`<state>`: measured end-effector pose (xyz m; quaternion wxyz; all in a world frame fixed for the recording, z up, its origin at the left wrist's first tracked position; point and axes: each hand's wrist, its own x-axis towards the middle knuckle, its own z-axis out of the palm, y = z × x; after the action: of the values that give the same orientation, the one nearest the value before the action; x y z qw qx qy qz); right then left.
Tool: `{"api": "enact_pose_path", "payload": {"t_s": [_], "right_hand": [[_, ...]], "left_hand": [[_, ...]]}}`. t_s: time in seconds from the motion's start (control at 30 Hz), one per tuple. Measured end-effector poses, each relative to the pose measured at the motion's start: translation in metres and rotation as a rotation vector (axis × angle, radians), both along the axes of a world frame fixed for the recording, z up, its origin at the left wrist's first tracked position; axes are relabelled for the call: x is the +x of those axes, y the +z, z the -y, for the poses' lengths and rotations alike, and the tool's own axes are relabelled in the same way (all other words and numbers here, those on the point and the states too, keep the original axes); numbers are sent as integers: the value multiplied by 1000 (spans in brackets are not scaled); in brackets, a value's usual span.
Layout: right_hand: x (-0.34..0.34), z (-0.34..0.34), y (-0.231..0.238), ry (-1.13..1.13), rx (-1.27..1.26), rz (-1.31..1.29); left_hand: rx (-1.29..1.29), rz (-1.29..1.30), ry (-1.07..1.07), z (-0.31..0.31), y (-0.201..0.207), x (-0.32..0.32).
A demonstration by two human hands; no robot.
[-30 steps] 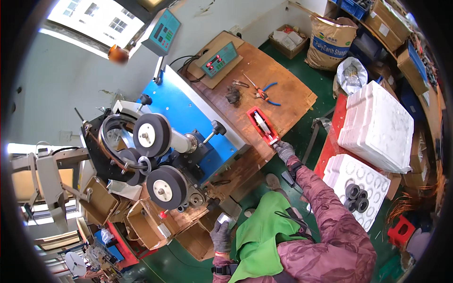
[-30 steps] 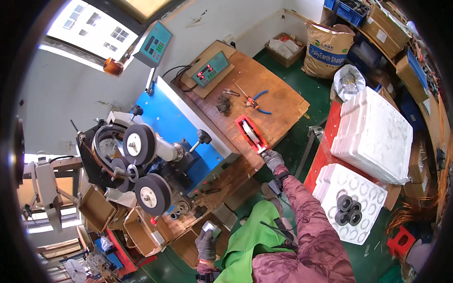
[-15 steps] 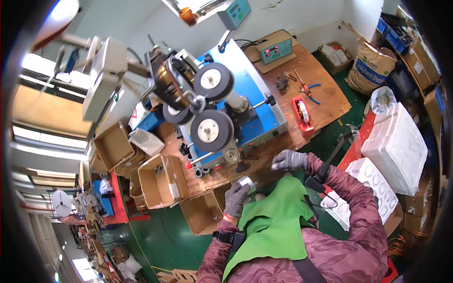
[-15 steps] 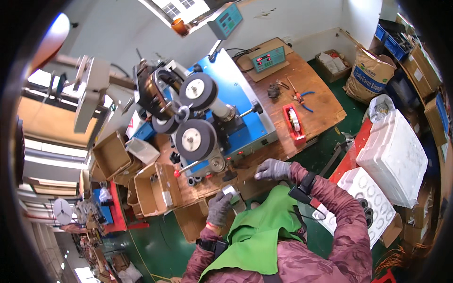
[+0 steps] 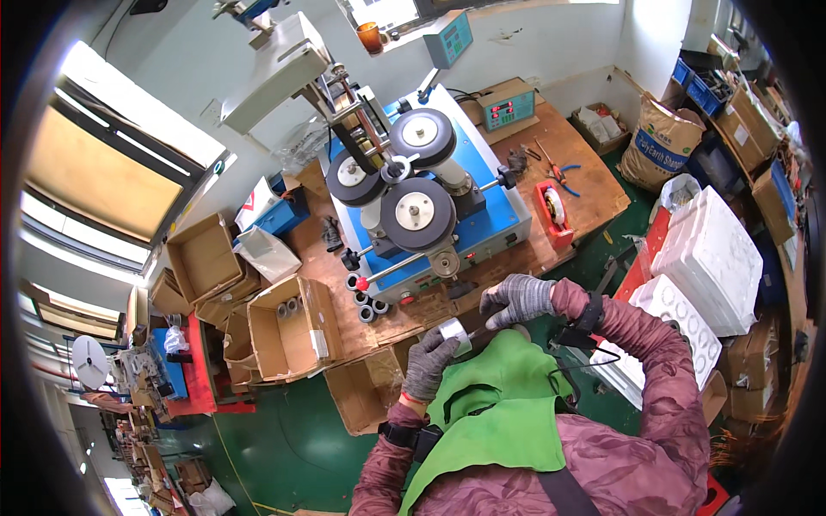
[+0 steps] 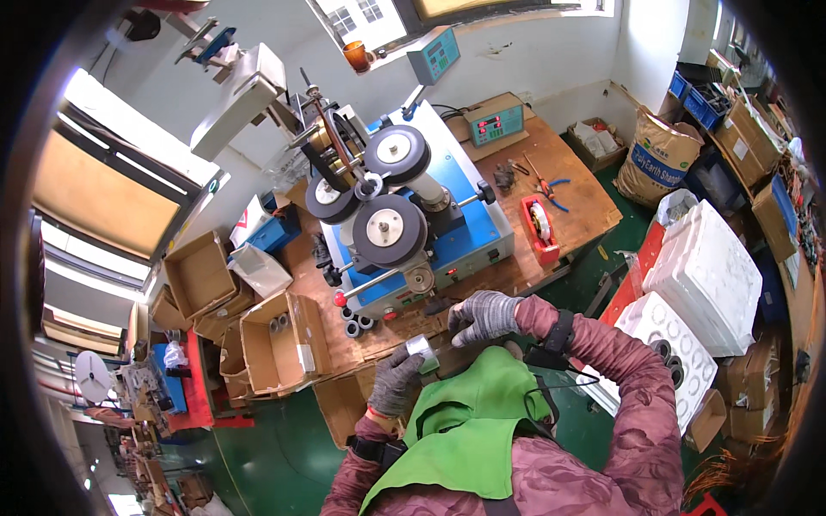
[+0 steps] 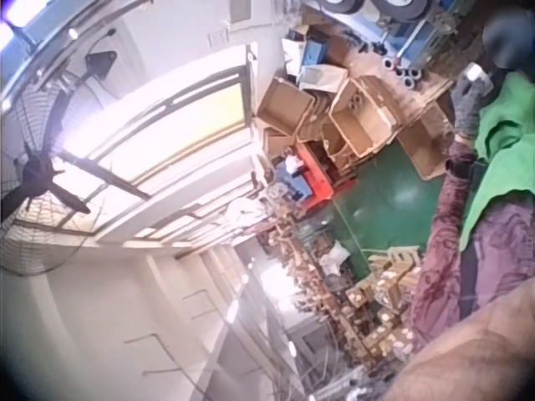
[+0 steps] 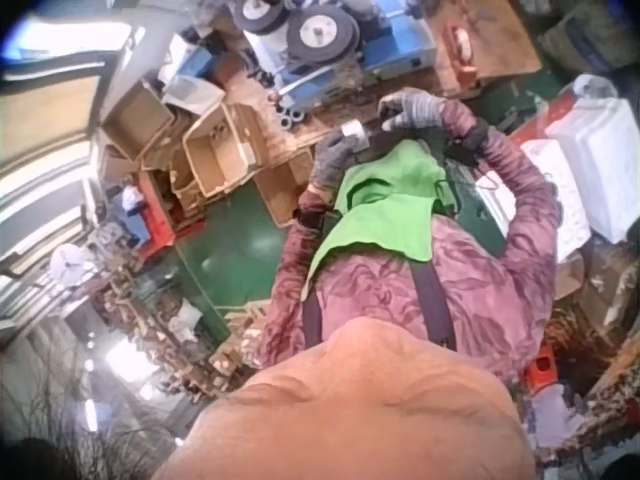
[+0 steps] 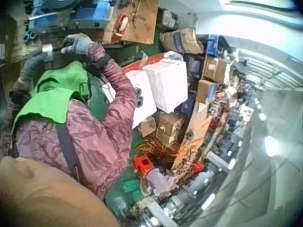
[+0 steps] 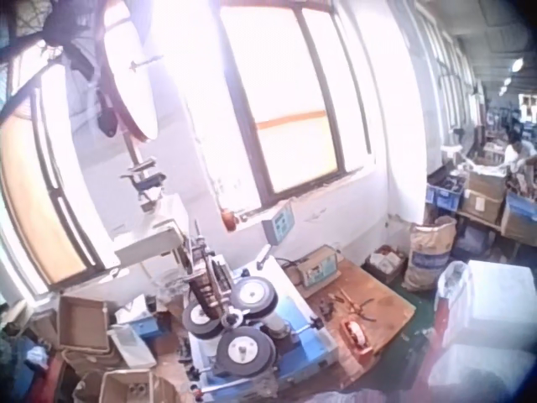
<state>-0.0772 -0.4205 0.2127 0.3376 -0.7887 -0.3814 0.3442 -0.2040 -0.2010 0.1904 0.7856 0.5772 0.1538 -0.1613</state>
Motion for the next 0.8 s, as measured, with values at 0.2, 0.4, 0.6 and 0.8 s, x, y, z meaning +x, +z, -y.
{"api": "enact_pose_path", "payload": {"t_s": [0.2,0.4,0.6,0.8], "right_hand": [[-20,-26,-11,-109,71,123],[-14,-27,-18,-160,46,263],[-7,-24,-16,-270,162,256],[8,-13,-14,-215,315,211]], "left_hand": [[-126,30,-60,3,0,-2],[54,231,-155,11,0,13],[245,251,-226,21,13,33],[-100,87,-181,19,-12,46]]}}
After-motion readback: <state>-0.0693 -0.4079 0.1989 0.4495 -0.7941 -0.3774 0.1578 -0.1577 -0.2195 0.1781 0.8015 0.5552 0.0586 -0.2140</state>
